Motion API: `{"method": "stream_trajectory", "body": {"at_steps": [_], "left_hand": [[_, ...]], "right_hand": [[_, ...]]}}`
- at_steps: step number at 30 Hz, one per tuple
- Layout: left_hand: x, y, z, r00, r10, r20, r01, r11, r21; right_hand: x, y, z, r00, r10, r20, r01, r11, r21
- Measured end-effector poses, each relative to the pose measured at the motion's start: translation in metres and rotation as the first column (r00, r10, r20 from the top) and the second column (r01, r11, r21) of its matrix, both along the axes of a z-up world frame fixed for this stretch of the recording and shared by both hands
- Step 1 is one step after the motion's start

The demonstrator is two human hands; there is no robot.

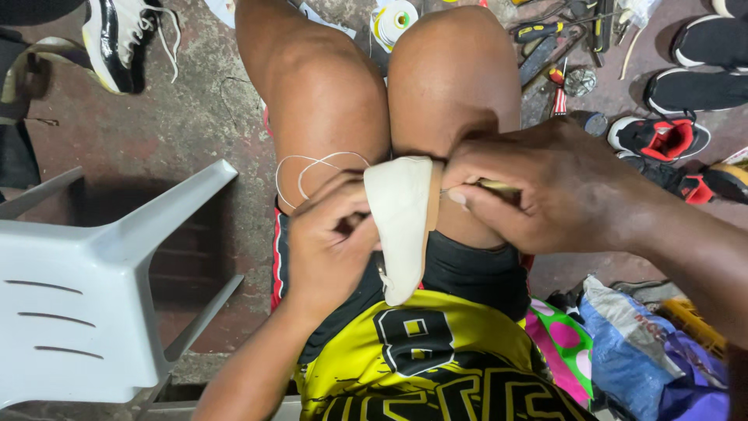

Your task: The person stitches a shoe sole onto a white flat shoe using a needle and thread, pulling the thread tight through the sole repeatedly while holding the shoe on their lap.

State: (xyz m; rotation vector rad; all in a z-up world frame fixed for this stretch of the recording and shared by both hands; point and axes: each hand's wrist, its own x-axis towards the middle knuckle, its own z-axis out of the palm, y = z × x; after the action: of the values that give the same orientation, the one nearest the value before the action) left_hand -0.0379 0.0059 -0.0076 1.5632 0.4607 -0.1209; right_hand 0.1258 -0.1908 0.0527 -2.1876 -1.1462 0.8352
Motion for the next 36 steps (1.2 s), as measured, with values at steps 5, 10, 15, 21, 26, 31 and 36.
{"method": "stream_trajectory", "body": {"at_steps": [5,10,15,21,26,31,36], "left_hand": [[-0.067,0.056,-0.025,0.916,0.378,-0.135,-0.398,0.899,-0.183],[-0.093,0.109,-0.026,0.873,0.456,-0.173,-0.384,0.862,0.331],[-0.057,0.064,0.019,0.954,-0.072,0.29,-0.198,0.574,0.794],[-0.02,-0.002,0.01,0.918,-0.259,0.3,0.072,0.854,0.515],[-0.041,0.014,-0.002,0.929,-0.105,0.355,0.027,0.976,0.217],[-0.047,0.019,-0.01,0.953,0.283,0.105,-0.091,0.602,-0.793],[-0.033,-0.006,-0.008,0.997,0.076,0.012,-0.072,0.98,-0.184]], "right_hand": [[-0.009,-0.027,-0.02,0.981,-0.111,-0.157,0.136,0.978,0.158],[-0.02,-0.049,-0.041,0.957,-0.175,-0.232,0.228,0.947,0.228],[-0.032,-0.067,-0.057,0.845,-0.267,-0.464,0.405,0.886,0.227],[-0.031,-0.064,-0.054,0.846,-0.229,-0.482,0.399,0.871,0.287],[-0.046,-0.062,-0.038,0.854,-0.27,-0.446,0.422,0.859,0.289],[-0.051,-0.048,-0.031,0.915,-0.206,-0.348,0.326,0.884,0.334],[-0.046,-0.039,-0.03,0.95,-0.171,-0.26,0.251,0.914,0.319]]}}
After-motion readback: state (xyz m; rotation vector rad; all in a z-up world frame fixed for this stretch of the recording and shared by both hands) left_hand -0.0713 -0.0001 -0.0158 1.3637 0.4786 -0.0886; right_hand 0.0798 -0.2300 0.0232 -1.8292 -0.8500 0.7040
